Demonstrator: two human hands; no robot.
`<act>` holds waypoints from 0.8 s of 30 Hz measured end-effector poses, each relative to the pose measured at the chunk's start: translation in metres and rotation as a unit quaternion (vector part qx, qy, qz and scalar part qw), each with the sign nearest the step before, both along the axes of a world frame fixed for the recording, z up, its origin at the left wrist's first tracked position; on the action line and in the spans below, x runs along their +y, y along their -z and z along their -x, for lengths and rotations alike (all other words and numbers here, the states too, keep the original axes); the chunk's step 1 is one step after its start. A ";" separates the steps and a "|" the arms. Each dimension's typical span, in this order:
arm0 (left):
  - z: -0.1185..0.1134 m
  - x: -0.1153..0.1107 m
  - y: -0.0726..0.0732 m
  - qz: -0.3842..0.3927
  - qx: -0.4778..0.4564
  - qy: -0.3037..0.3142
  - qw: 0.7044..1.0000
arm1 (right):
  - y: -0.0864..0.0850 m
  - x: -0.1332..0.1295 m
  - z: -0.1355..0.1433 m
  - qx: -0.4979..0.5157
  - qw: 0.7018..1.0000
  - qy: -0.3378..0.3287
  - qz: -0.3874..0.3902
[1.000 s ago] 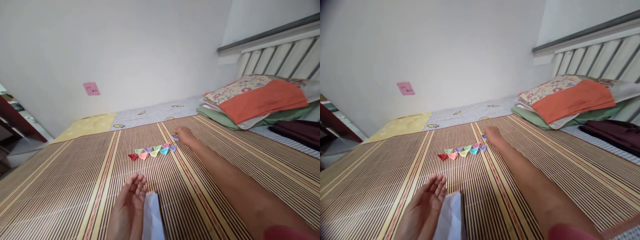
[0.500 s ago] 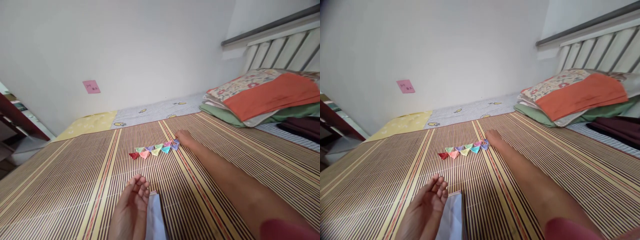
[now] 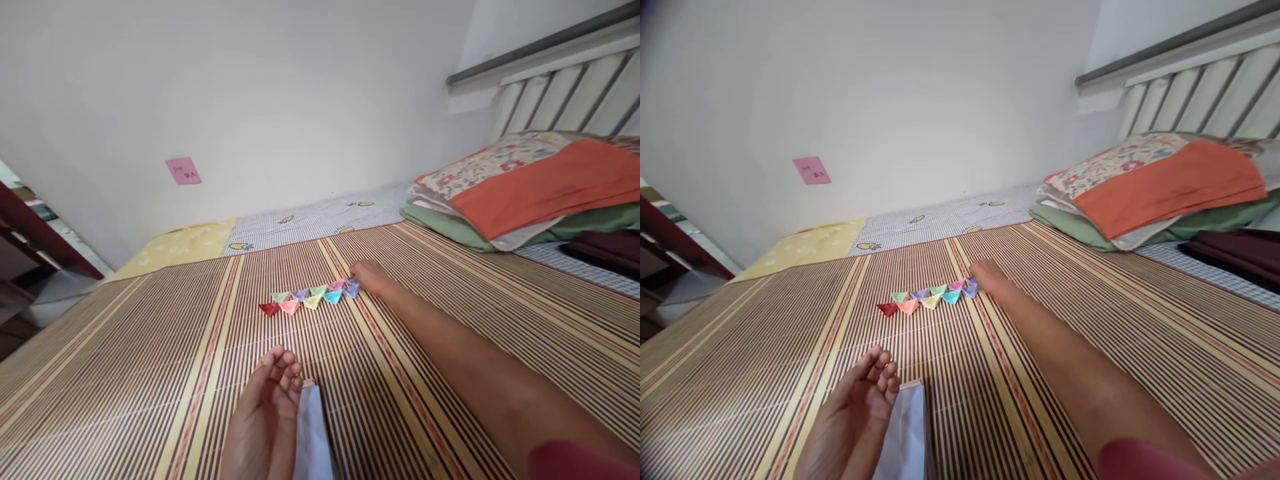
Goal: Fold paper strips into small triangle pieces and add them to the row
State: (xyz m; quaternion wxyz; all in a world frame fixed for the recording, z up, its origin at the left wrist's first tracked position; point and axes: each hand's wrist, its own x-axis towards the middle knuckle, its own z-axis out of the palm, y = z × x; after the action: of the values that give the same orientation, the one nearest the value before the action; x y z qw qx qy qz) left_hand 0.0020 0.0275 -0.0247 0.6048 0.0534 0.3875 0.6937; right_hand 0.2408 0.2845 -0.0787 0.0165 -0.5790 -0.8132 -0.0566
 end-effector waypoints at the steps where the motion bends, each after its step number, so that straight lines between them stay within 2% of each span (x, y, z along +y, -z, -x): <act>1: 0.000 0.000 0.000 0.000 0.000 -0.001 1.000 | 0.000 0.000 0.000 0.002 1.000 -0.001 -0.001; 10: 0.002 0.002 0.003 -0.005 -0.003 0.000 1.000 | 0.001 -0.001 0.000 0.053 0.998 -0.013 -0.008; 18: 0.000 0.000 -0.013 0.035 -0.008 -0.021 0.999 | -0.006 -0.006 -0.023 0.132 0.991 -0.005 -0.022; 24: 0.001 0.000 -0.014 0.031 -0.019 -0.023 0.999 | 0.003 -0.021 -0.023 0.167 0.985 -0.026 0.017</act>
State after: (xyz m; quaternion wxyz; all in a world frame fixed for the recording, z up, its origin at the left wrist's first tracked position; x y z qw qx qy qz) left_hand 0.0005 0.0278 -0.0110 0.5973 0.0125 0.3983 0.6960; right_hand 0.2638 0.2631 -0.0818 0.1435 -0.5592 -0.8146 0.0555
